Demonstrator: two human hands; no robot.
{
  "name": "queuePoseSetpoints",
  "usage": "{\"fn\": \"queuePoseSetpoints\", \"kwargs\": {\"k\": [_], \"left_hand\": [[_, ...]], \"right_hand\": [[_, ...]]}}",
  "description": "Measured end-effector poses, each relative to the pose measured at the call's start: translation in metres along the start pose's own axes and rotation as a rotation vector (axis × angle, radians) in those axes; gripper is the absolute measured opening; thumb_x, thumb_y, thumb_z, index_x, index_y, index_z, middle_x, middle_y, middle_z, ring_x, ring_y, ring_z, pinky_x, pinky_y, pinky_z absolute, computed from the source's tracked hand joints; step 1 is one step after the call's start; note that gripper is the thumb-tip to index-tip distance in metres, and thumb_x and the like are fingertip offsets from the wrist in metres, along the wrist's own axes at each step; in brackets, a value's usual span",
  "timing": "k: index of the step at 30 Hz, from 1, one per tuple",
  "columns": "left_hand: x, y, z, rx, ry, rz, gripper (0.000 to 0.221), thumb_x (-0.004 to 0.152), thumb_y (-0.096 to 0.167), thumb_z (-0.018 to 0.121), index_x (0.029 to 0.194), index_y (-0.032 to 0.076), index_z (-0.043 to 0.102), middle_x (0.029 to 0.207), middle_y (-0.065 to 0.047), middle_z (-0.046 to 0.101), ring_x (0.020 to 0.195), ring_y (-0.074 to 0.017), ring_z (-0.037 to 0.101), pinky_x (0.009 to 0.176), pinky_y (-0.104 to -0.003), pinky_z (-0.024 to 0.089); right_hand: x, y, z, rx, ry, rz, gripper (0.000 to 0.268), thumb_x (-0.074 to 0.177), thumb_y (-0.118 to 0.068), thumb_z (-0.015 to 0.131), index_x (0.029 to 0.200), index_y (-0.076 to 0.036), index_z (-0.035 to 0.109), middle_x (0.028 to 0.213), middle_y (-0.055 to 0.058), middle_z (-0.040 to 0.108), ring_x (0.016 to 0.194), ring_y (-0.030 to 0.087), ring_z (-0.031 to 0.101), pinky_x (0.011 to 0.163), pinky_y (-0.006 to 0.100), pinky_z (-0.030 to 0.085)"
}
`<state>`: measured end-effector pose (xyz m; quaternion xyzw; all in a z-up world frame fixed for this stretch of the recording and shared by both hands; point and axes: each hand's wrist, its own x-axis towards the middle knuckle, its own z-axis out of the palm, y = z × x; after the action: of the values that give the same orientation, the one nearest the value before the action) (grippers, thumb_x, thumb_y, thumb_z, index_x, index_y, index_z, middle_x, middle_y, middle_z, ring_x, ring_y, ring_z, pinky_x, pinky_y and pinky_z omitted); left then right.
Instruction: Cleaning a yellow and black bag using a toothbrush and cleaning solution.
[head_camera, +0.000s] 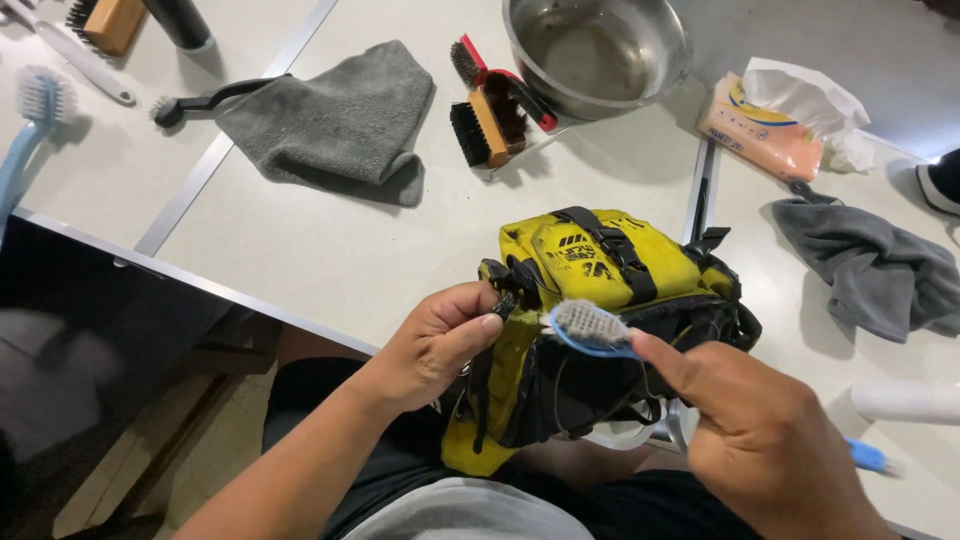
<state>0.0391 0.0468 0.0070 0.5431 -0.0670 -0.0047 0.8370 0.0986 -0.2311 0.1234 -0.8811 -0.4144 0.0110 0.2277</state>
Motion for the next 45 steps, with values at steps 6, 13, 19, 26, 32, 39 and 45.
{"fn": "queuePoseSetpoints", "kwargs": {"k": [6,13,19,26,32,39,45], "left_hand": [[0.007,-0.001,0.005,-0.026,-0.066,0.07,0.019,0.105,0.024,0.055,0.09,0.013,0.055,0.078,0.005,0.043,0.07,-0.0073,0.037,0.063,-0.021,0.031],[0.006,-0.002,0.001,-0.027,-0.006,0.029,0.023,0.103,0.024,0.057,0.084,0.013,0.051,0.075,0.005,0.039,0.068,-0.0087,0.034,0.062,-0.024,0.03],[0.006,-0.005,-0.001,-0.021,-0.024,0.06,0.02,0.103,0.021,0.055,0.086,0.012,0.053,0.076,0.004,0.04,0.069,-0.0086,0.034,0.062,-0.024,0.028],[0.012,0.001,0.003,-0.008,0.038,0.054,0.023,0.101,0.021,0.056,0.081,0.014,0.05,0.075,0.005,0.039,0.07,-0.009,0.034,0.064,-0.026,0.029],[0.023,0.02,0.007,-0.051,-0.05,0.039,0.025,0.103,0.028,0.057,0.082,0.016,0.051,0.078,0.003,0.047,0.073,-0.0089,0.044,0.066,-0.025,0.037],[0.026,0.023,0.005,-0.003,-0.046,-0.021,0.026,0.101,0.023,0.057,0.077,0.017,0.046,0.074,0.006,0.04,0.069,-0.0087,0.035,0.065,-0.025,0.03],[0.027,0.024,-0.007,-0.003,0.008,-0.027,0.022,0.104,0.021,0.057,0.083,0.015,0.051,0.075,0.007,0.041,0.069,-0.0058,0.034,0.064,-0.022,0.032]], "right_hand": [[0.01,-0.013,0.006,0.119,0.09,-0.145,0.078,0.069,0.02,0.045,0.14,-0.007,0.061,0.083,0.005,0.065,0.067,0.019,0.059,0.058,0.031,0.047],[0.003,0.0,0.003,0.046,0.08,0.026,0.081,0.069,0.018,0.041,0.139,-0.015,0.067,0.08,0.002,0.061,0.066,0.016,0.057,0.065,0.024,0.044],[0.004,0.001,0.013,0.207,0.066,-0.019,0.073,0.077,0.018,0.045,0.138,-0.014,0.065,0.07,-0.002,0.047,0.059,0.013,0.046,0.054,0.024,0.038],[-0.01,-0.008,0.025,0.241,0.099,-0.023,0.061,0.087,0.014,0.048,0.137,-0.016,0.066,0.073,-0.003,0.053,0.061,0.01,0.053,0.06,0.022,0.042],[0.005,-0.002,0.04,0.177,0.225,-0.249,0.069,0.078,0.021,0.047,0.138,-0.009,0.062,0.086,0.0,0.06,0.068,0.016,0.055,0.062,0.027,0.046],[-0.004,0.001,0.037,-0.085,0.281,-0.386,0.068,0.074,0.017,0.046,0.137,-0.004,0.061,0.092,0.01,0.068,0.076,0.026,0.065,0.064,0.039,0.05],[-0.026,-0.013,0.05,0.321,0.025,-0.211,0.057,0.084,0.013,0.051,0.132,-0.014,0.068,0.082,0.007,0.075,0.062,0.019,0.068,0.056,0.031,0.055]]}}
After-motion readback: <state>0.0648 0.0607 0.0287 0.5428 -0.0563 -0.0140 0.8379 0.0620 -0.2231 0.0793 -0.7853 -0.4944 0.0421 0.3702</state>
